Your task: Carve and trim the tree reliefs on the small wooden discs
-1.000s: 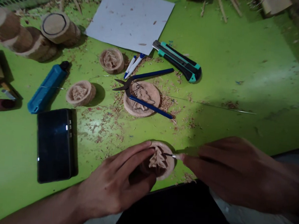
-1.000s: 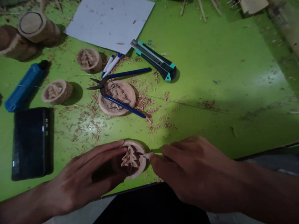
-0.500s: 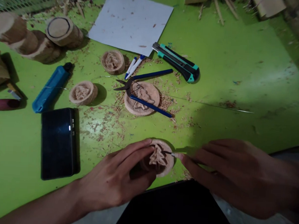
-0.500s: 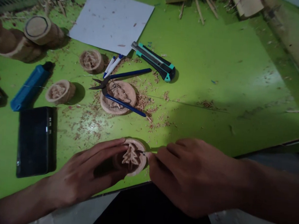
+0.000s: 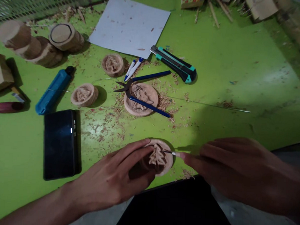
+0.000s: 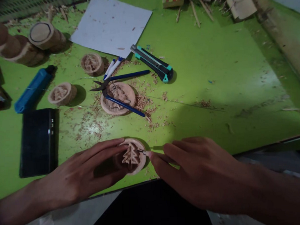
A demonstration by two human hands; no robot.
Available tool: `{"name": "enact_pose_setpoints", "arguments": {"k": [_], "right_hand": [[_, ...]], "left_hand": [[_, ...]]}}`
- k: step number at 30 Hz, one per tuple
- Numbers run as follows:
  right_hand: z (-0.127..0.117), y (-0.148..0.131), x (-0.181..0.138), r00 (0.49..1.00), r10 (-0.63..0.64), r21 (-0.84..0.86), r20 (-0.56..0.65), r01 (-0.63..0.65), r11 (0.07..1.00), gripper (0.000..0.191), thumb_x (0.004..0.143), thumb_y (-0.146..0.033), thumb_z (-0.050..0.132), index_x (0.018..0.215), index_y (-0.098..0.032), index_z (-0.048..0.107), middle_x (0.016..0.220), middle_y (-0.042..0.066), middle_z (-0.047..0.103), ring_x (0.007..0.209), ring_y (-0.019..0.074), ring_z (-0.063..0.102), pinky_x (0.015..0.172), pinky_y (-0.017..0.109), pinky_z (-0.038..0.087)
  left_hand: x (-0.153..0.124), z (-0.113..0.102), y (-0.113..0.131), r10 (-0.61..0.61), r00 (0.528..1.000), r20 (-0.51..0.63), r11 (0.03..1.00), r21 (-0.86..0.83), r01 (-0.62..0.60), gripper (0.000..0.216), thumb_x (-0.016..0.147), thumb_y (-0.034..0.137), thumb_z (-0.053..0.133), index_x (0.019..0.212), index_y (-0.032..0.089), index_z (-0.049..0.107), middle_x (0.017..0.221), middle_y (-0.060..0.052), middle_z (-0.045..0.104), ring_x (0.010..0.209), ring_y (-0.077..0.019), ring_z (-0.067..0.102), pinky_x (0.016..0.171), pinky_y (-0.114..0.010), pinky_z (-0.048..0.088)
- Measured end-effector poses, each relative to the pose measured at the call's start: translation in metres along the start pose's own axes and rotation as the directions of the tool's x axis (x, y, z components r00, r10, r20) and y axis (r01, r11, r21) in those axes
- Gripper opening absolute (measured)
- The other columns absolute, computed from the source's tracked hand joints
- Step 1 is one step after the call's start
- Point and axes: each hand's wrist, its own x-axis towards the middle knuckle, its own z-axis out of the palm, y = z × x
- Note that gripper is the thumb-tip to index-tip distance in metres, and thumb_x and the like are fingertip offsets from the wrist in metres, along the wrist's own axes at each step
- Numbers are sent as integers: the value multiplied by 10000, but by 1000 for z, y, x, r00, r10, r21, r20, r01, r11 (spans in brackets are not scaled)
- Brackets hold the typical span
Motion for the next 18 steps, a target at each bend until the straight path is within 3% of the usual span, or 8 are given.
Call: {"name": "enact_pose_setpoints", "arguments": {"k": [7,13,18], "right_hand": [[2,-2,-2,1000,15,-3,6,-15,1000,292,1090,-106,355,1201,-191,611,939,-11,634,729,160,570,591,408,300],[1,-13,-12,999,51,6,6,-51,999,225,1105,-230,421,1212,-197,616,976,18,627,738,190,562,613,413,373],[2,-17,-11,998,57,40,-35,-56,998,149,1095,-213,469,1137,-185,610,944,10,619,721,184,558,600,415,345]], "left_hand": [[-2,1,-1,22,1000,5,1000,19,-22,252,954,167,715,1202,203,693,1464,-149,593,1461,-297,501,1125,-424,562],[1,0,-3,123,992,17,987,106,-124,291,957,141,694,1246,173,698,1391,-208,623,1399,-366,555,1012,-480,632],[2,-2,-2,122,992,30,987,106,-125,266,975,148,673,1236,180,705,1399,-190,624,1395,-342,562,1030,-467,623]]}}
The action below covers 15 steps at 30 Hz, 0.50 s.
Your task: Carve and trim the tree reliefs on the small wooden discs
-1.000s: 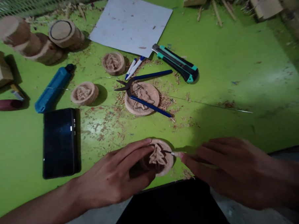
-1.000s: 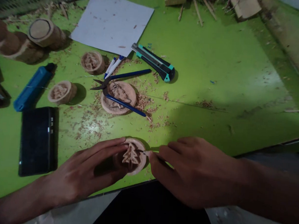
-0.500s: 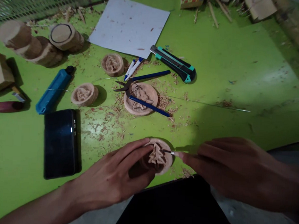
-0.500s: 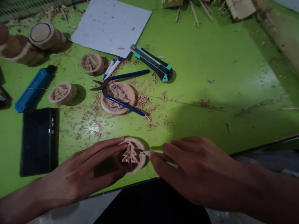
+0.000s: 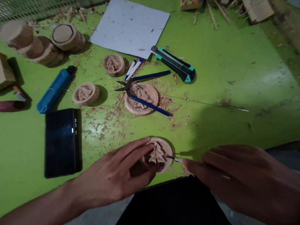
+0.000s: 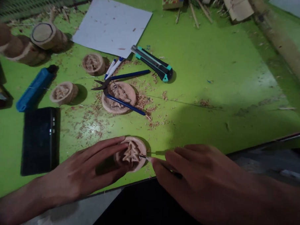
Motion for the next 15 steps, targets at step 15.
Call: {"name": "enact_pose_setpoints", "arguments": {"k": [15], "right_hand": [[-3,2,0,998,-36,-44,60,39,998,238,1063,-150,442,1221,-177,618,1021,34,644,814,202,594,612,407,355]], "left_hand": [[-1,1,-3,0,1000,-10,1000,-12,-1,266,965,175,704,1231,170,697,1411,-201,618,1408,-351,550,1053,-472,610]]}}
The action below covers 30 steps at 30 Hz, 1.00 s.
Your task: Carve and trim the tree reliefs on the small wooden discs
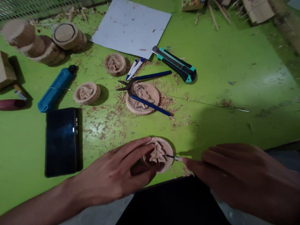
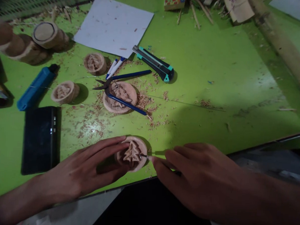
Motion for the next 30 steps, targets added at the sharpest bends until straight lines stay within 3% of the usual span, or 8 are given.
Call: {"name": "enact_pose_setpoints", "arguments": {"k": [4,14,23,30], "right_hand": [[0,0,1,1000,-26,21,0,26,999,253,1051,-117,431,1232,-157,603,1074,46,652,860,210,603,612,407,336],[-2,4,7,999,16,-48,-31,-17,999,245,1109,-191,397,1200,-179,625,888,5,594,689,169,476,650,384,282],[-4,11,22,1000,-26,5,1,26,1000,244,1098,-101,386,1203,-150,601,934,7,617,732,161,511,659,368,285],[-6,11,22,999,-35,-22,4,35,999,260,1102,-96,371,1211,-159,599,953,8,629,763,166,534,655,379,294]], "left_hand": [[2,-2,0,14,1000,-1,1000,5,-14,238,978,165,678,1214,168,701,1387,-186,636,1391,-332,570,1055,-464,609],[0,2,2,-43,999,-15,998,-42,42,201,978,186,694,1179,172,695,1423,-181,613,1422,-326,539,1077,-452,593],[0,3,3,-100,995,-11,990,-100,98,86,992,218,677,1055,165,704,1425,-151,622,1416,-293,549,1110,-427,572],[1,1,3,-79,997,-26,995,-66,77,157,1008,218,649,1126,125,694,1389,-182,643,1383,-302,578,1082,-428,594]]}}
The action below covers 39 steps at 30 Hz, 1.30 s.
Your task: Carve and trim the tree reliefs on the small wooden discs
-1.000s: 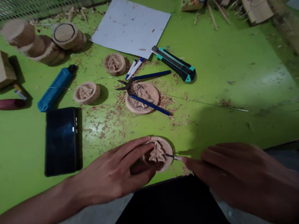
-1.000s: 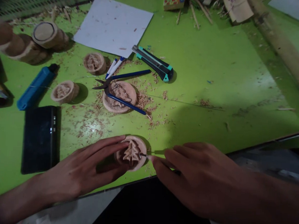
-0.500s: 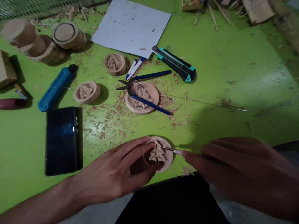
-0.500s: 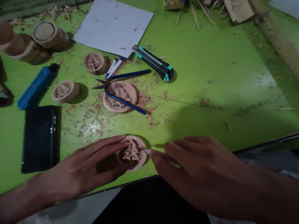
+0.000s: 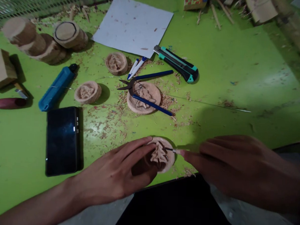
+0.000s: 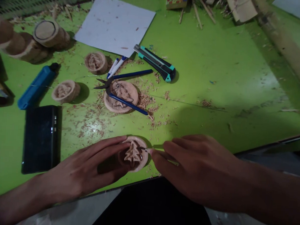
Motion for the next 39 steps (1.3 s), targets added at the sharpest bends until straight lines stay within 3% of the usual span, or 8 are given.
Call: {"name": "enact_pose_setpoints", "arguments": {"k": [8,14,19,23,30,34,39], "right_hand": [[-2,-1,0,1000,-23,-8,13,24,1000,257,1062,-70,396,1232,-132,578,963,28,632,755,176,552,638,374,337],[-12,-12,10,994,-105,-127,13,106,986,358,1054,-52,250,1138,-92,595,924,83,670,774,210,627,572,395,376],[-11,-19,11,991,-135,-173,11,135,976,393,1050,-66,249,1115,-91,636,924,94,682,772,217,639,579,385,416],[-10,-18,10,991,-129,-184,18,130,974,397,1045,-55,240,1114,-97,629,942,90,690,767,212,641,574,378,421],[-14,-17,11,997,-72,-173,27,75,982,353,1008,-29,308,1112,-110,635,896,73,667,747,206,629,553,386,424],[-12,-16,9,997,-76,-136,7,76,988,325,953,9,386,1123,-100,640,891,73,664,738,197,619,563,385,448],[-10,-14,6,998,-59,-116,7,59,991,323,956,17,384,1175,-89,597,942,80,675,759,204,633,571,388,456]], "left_hand": [[-2,2,-1,-9,1000,19,999,-30,9,148,995,218,672,1129,157,693,1424,-166,621,1420,-304,544,1099,-438,582],[0,0,-1,6,1000,-17,1000,-4,-6,157,1025,229,625,1124,127,691,1374,-175,649,1365,-295,594,1067,-428,606],[5,1,-2,32,999,-40,999,18,-31,159,1018,210,633,1128,115,696,1315,-181,677,1325,-311,624,1017,-436,637],[4,2,-1,94,995,-45,994,58,-91,192,978,158,677,1168,148,704,1322,-188,666,1329,-339,620,997,-469,642],[3,3,3,67,997,-38,996,64,-65,180,979,176,673,1155,151,696,1345,-216,643,1326,-352,624,980,-482,645],[0,4,3,46,999,-8,998,37,-46,201,977,178,677,1177,159,676,1409,-228,602,1389,-360,570,1019,-490,621],[-5,3,4,-27,1000,3,999,-16,27,121,990,158,650,1101,185,690,1464,-165,584,1480,-300,476,1138,-452,541]]}}
